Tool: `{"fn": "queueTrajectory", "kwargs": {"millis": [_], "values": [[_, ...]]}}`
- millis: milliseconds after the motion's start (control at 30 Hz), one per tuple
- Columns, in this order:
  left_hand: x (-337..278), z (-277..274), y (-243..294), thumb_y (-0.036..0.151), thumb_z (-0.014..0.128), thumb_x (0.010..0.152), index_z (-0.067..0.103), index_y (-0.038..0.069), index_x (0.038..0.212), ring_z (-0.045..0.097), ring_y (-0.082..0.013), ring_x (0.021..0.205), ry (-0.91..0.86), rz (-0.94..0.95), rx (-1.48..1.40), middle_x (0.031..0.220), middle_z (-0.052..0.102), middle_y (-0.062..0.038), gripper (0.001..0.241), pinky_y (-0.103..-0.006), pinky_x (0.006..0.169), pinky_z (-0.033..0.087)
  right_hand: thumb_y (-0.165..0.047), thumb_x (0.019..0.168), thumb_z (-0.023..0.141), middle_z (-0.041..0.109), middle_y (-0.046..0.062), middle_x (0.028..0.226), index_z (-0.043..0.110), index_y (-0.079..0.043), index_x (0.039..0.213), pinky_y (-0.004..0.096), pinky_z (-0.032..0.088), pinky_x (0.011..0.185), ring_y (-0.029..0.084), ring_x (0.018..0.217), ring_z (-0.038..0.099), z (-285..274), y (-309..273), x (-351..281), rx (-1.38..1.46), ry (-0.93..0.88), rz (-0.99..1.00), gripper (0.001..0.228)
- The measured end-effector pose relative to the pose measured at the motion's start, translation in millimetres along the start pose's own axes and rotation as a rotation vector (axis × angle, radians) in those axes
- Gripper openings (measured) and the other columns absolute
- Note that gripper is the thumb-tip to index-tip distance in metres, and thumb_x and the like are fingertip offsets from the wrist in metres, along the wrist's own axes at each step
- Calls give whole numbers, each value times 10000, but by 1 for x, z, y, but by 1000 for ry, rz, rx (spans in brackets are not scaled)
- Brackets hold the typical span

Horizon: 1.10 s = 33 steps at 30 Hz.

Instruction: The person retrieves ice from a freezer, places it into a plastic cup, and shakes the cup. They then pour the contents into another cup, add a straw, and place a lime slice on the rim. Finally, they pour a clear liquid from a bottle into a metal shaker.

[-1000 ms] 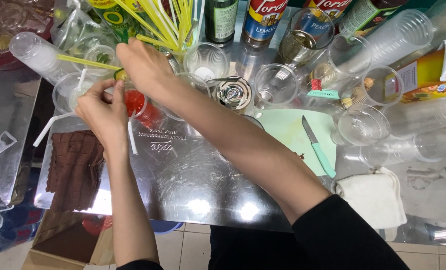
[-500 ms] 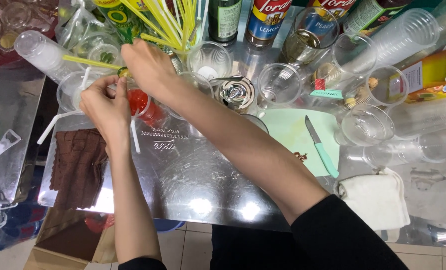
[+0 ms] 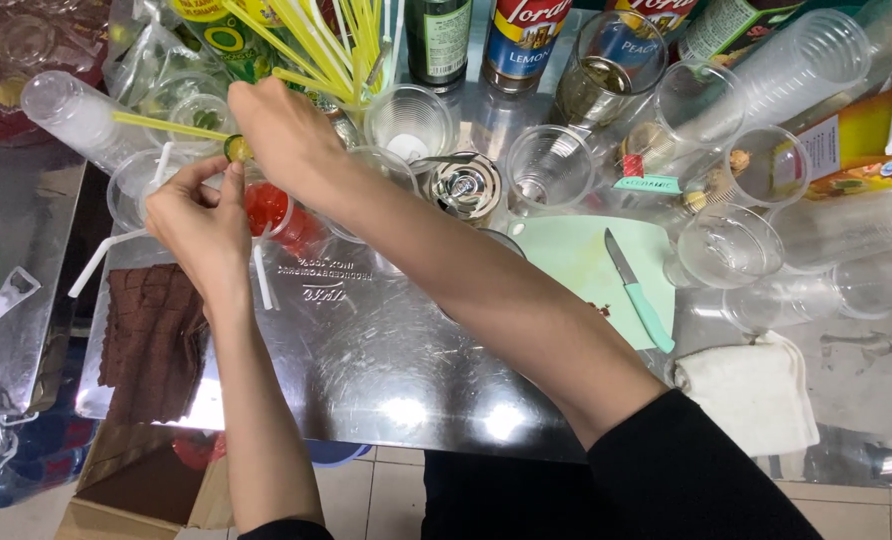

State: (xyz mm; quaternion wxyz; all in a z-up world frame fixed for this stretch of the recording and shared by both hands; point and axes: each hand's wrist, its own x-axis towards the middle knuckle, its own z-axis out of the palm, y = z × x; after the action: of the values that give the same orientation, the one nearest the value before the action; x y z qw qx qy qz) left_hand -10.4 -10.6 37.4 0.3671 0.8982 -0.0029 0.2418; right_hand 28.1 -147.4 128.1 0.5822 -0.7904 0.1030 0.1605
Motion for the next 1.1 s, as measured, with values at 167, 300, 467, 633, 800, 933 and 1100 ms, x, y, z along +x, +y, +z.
{"fn": "queueTrajectory", "kwargs": {"millis": [167,300,467,633,800,933,1100], "values": [[-4,-7,9,161,842,962,846,105,1067,508,-91,550,-4,1,27,587,528,30,119,-332,700,491,91,978,424,410,-37,648,484,-118,823,227,326,435,62,495,375,14,22,16,-689,29,-366,267],[-12,-27,20,142,830,995,839,86,1122,510,-54,572,-35,-15,-4,601,571,25,139,-287,706,503,104,943,638,637,52,721,624,-15,1039,256,560,429,124,515,621,15,25,12,-904,96,-501,154],[-28,-63,52,110,825,1038,825,87,1167,473,-18,638,-85,-75,-95,627,520,57,131,-243,708,499,148,867,598,569,28,708,558,-88,871,390,522,500,201,580,604,-5,22,-12,-890,160,-588,239],[-51,-115,110,163,760,1121,729,11,1336,347,4,676,-173,-132,-327,705,434,81,265,-181,655,327,129,862,506,546,113,819,570,-35,947,416,503,526,260,668,624,-65,-5,-95,-709,110,-667,195],[-92,-172,157,182,666,1178,668,93,1467,416,-18,615,-222,-205,-191,687,417,52,303,-174,646,411,25,961,553,535,35,800,545,-53,902,279,470,546,157,653,539,-148,30,-185,-575,174,-903,98],[-132,-200,178,102,735,947,685,38,1407,383,-99,563,-423,54,23,697,481,-52,467,-223,674,329,-186,1043,564,641,28,926,661,-98,1021,261,519,675,130,705,603,-235,75,-283,-574,35,-586,133],[-197,-114,281,269,803,828,740,176,1163,629,-91,604,-719,496,-209,901,741,22,353,-249,651,551,-238,972,665,631,-22,680,740,-142,955,253,506,548,105,567,575,-304,195,-356,-716,101,-294,123]]}}
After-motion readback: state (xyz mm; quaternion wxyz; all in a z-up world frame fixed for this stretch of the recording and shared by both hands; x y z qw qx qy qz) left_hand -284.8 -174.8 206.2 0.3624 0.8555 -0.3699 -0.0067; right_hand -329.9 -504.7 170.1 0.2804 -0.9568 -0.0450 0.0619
